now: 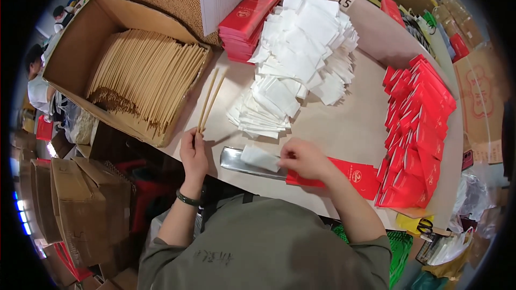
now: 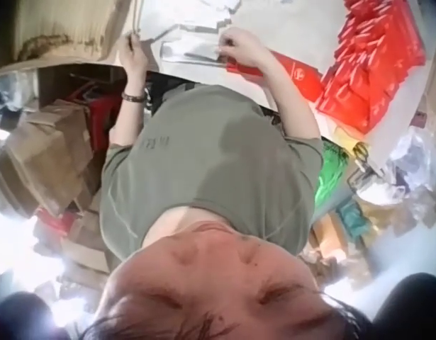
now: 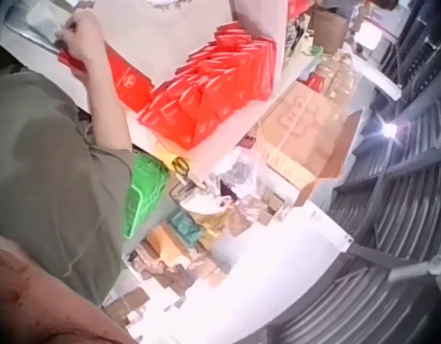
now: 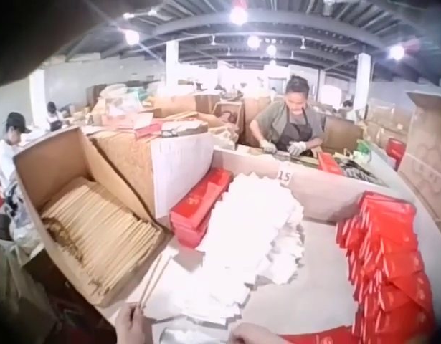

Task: The person is manually inserting small white items into red envelopes using a metal guide tool on a production floor.

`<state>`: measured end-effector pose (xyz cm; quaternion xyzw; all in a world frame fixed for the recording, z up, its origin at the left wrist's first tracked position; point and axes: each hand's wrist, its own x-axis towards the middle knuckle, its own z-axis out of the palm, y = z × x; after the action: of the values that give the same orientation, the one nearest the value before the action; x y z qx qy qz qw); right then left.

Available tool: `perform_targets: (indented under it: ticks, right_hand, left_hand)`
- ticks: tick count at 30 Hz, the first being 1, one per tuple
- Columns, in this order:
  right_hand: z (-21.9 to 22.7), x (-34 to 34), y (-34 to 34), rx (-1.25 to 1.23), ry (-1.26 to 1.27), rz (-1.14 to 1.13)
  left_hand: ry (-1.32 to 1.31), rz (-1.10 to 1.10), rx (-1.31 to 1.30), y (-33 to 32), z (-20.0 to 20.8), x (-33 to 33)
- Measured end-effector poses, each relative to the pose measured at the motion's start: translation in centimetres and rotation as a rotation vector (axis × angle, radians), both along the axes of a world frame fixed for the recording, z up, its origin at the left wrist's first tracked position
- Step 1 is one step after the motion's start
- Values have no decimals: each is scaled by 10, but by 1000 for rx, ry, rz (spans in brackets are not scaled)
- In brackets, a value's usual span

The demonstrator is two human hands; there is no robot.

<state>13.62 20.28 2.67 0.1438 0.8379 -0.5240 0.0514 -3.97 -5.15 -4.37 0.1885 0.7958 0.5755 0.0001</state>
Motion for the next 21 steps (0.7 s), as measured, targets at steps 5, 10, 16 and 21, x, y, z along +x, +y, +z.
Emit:
perform_targets:
  ticks: [5,10,16,21]
  right_hand:
    - [-11,16,-34,515,258,1]
    - [5,56,-23,548,323,-17]
    - [-19,52,-37,612,329,54]
    - [-19,53,-34,719,265,-26]
  left_hand:
    - [-179,-306,-9,5,43,-4]
    - [-443,-672,-320,-21,62,-14]
    - [205,-850,-344,65,47,55]
    - [117,-447,-440,68,46,54]
